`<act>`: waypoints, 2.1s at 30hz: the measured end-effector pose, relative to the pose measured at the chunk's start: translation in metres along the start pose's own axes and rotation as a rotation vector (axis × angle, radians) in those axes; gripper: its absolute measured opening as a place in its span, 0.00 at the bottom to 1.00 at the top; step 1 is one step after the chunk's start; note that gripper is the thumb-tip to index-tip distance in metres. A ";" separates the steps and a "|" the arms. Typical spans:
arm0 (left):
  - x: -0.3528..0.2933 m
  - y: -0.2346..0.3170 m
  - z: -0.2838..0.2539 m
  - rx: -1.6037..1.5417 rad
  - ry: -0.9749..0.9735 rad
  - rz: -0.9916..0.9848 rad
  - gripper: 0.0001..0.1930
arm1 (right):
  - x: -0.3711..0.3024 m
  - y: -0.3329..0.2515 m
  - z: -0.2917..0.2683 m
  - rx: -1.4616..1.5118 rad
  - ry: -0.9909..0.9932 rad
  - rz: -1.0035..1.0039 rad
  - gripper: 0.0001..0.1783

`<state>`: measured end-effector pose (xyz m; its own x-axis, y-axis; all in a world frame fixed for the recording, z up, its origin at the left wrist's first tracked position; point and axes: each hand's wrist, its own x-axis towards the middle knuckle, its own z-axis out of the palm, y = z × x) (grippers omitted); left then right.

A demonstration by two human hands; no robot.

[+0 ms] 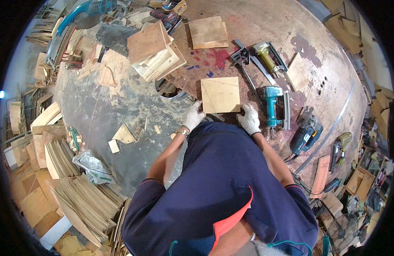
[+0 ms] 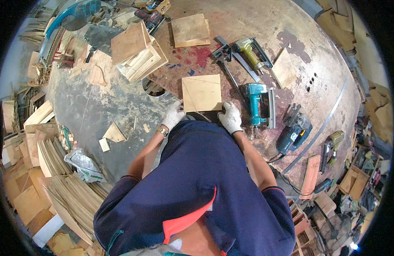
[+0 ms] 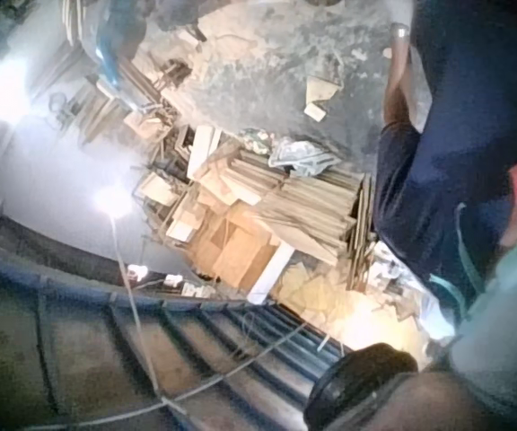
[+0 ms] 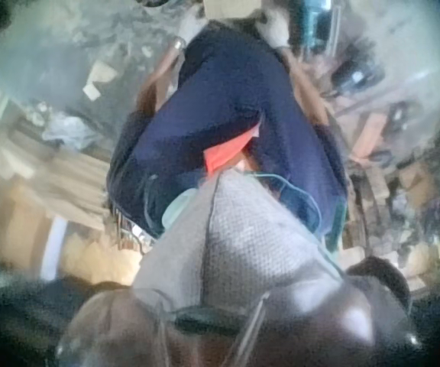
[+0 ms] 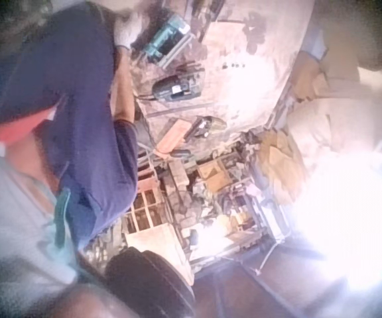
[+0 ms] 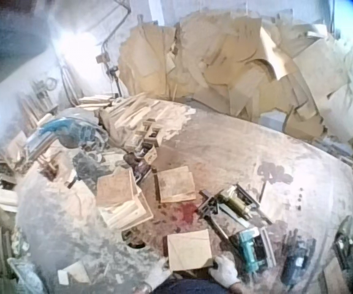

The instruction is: The person assembles small wooden boxes by aligning panels and securing them with a nail gun and hammer. They repeatedly pick up panels, position them, drive nails, and tap joints to ensure alignment, stacking completed units on the workbench.

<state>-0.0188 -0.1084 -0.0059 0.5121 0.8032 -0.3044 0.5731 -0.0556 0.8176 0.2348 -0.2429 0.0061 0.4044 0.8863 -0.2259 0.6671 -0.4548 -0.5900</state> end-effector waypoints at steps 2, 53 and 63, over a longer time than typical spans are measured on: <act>-0.001 -0.003 -0.001 0.292 -0.001 0.043 0.23 | 0.000 0.005 0.005 -0.022 0.005 -0.023 0.22; 0.012 -0.019 -0.009 0.704 -0.131 0.350 0.12 | -0.002 0.032 0.019 -0.013 0.186 -0.289 0.11; 0.037 -0.030 -0.004 0.463 -0.151 -0.080 0.31 | 0.003 0.014 -0.060 -0.193 0.547 0.162 0.27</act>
<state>-0.0195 -0.0750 -0.0397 0.5223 0.7227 -0.4527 0.8210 -0.2825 0.4962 0.2830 -0.2515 0.0440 0.7398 0.6534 0.1606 0.6506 -0.6337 -0.4186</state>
